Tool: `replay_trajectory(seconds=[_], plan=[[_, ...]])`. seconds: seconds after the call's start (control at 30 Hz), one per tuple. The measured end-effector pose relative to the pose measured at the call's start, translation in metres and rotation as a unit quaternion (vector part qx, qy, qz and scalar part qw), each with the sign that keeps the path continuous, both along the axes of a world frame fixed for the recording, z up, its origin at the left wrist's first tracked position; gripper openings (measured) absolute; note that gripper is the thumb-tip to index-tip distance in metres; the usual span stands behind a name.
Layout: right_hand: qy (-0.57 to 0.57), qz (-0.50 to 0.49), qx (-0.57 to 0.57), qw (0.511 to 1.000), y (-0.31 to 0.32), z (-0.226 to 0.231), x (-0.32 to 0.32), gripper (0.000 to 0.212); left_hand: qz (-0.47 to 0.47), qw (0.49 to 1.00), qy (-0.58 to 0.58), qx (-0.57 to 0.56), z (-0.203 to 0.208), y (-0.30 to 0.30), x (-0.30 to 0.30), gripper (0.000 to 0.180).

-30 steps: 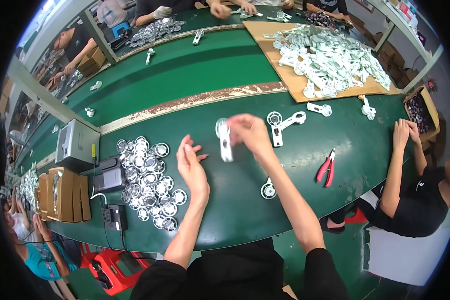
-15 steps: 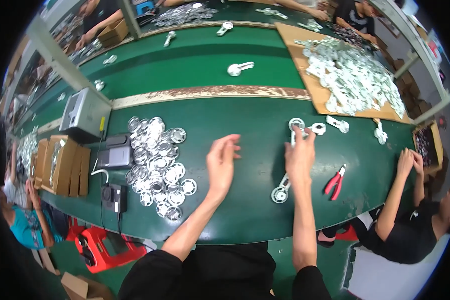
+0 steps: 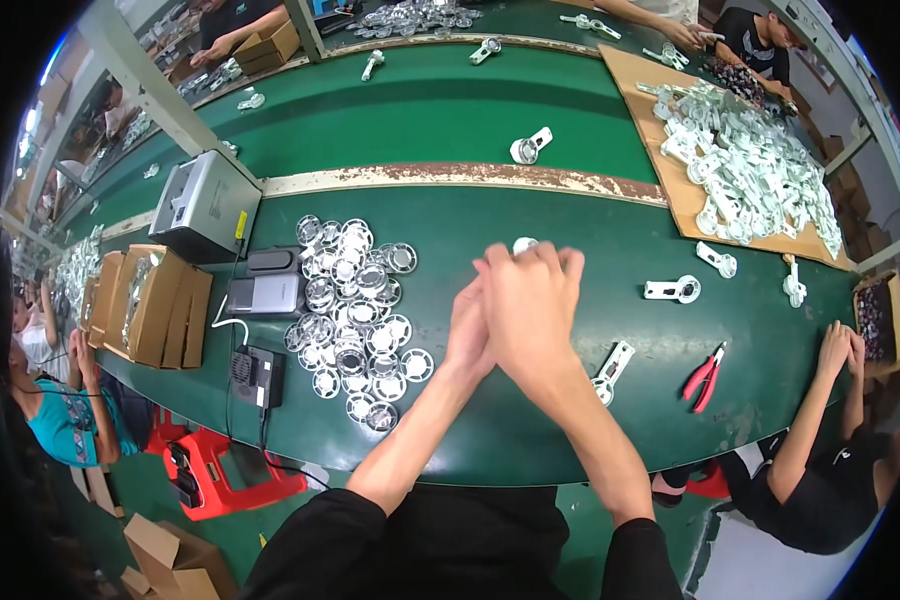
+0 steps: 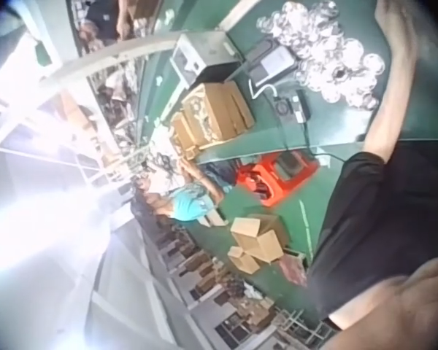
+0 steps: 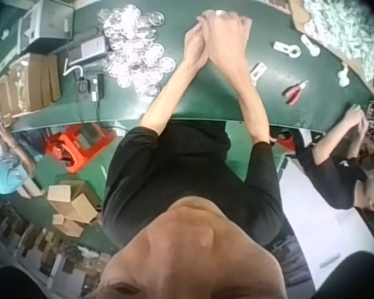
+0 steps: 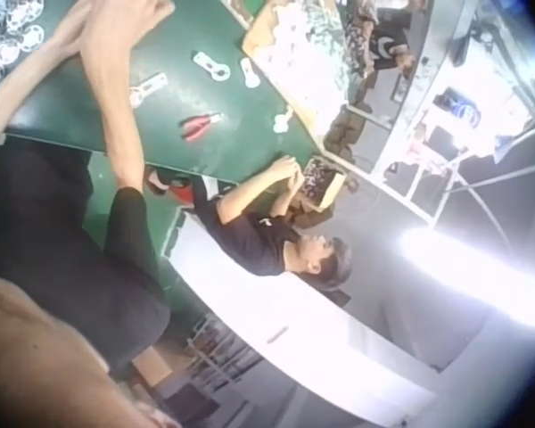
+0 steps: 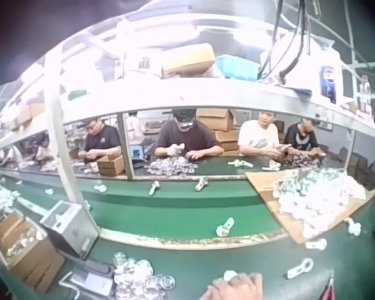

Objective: The person assembles plastic housing components by hand, fitting metal rings onto a component base to create a finished assembly.

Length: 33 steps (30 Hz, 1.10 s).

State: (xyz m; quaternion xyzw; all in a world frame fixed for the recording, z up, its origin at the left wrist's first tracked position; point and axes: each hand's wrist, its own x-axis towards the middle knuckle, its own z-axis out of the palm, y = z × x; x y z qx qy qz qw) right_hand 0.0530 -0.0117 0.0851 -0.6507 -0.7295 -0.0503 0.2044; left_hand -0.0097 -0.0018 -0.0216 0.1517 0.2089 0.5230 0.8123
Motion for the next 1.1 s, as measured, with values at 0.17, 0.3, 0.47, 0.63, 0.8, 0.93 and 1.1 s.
replay_trajectory(seconds=[0.17, 0.3, 0.47, 0.63, 0.8, 0.93, 1.1], plan=[[0.050, 0.196, -0.060, 0.977, 0.051, -0.012, -0.035, 0.036, 0.021, 0.992, 0.059, 0.107, -0.009, -0.008, 0.017, 0.042], [0.109, 0.231, -0.152, 0.955, 0.075, -0.043, -0.058, 0.034, -0.024, 0.989, 0.122, 0.082, 0.006, -0.014, 0.019, 0.068], [0.252, 0.170, -0.131, 0.944, 0.063, -0.032, -0.017, 0.009, -0.026, 0.998, 0.047, 0.037, 0.007, -0.009, 0.015, 0.051], [0.459, 0.112, -0.206, 0.857, 0.030, 0.001, 0.044, 0.020, 0.021, 0.992, 0.107, 0.069, 0.011, -0.004, 0.007, 0.039], [0.574, 0.110, -0.169, 0.793, 0.008, -0.024, 0.093, 0.020, 0.001, 0.996, 0.050, 0.068, 0.029, -0.005, 0.008, 0.037], [0.605, 0.069, -0.167, 0.776, -0.001, -0.044, 0.100, 0.021, -0.023, 0.991, 0.084, 0.102, 0.033, -0.008, 0.012, 0.043], [0.623, 0.097, -0.132, 0.765, -0.008, -0.045, 0.097, 0.021, -0.006, 0.973, 0.164, 0.160, 0.030, -0.011, 0.016, 0.045]])
